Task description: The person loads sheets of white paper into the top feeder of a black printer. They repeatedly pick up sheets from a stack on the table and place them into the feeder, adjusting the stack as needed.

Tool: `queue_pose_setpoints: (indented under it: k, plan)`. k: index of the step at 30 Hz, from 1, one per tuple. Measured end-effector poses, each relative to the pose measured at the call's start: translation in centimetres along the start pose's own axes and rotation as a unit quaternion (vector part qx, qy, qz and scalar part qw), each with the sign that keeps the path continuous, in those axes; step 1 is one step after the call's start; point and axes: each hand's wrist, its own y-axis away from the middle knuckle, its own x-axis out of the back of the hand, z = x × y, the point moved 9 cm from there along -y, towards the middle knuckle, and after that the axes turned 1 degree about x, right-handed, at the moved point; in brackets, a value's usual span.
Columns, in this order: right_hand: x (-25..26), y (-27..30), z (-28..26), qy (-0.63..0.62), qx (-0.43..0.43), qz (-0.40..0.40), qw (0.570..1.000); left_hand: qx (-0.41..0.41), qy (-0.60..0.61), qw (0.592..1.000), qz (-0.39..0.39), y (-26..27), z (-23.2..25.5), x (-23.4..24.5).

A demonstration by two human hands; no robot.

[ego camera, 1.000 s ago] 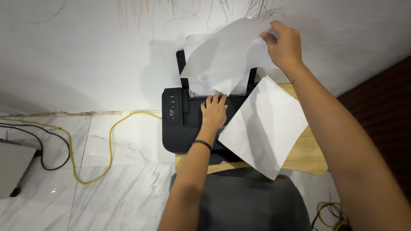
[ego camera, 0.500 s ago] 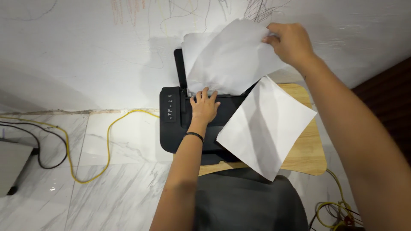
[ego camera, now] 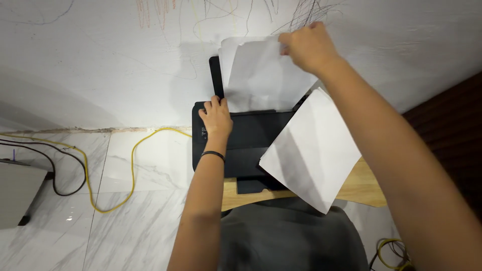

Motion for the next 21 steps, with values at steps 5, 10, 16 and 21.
queue_pose_setpoints:
  k: [5, 10, 16, 21]
  plan:
    - [-0.2, -0.5, -0.8, -0.019, -0.002, 0.005, 1.0, -0.037, 0.0, 0.999, 0.023, -0.3, -1.3, -0.7]
    - [1.3, -0.4, 0.1, 0.024, 0.007, 0.041, 0.999, -0.082, 0.017, 0.996, 0.02, -0.3, -0.5, -2.4]
    - [1.3, 0.4, 1.2, 0.042, -0.008, 0.02, 0.999, -0.104, -0.012, 0.994, 0.034, -0.9, 0.2, -3.1]
    - [0.5, -0.4, -0.1, 0.03, 0.017, 0.035, 0.999, -0.081, 0.012, 0.996, 0.021, -1.2, -0.8, -2.8]
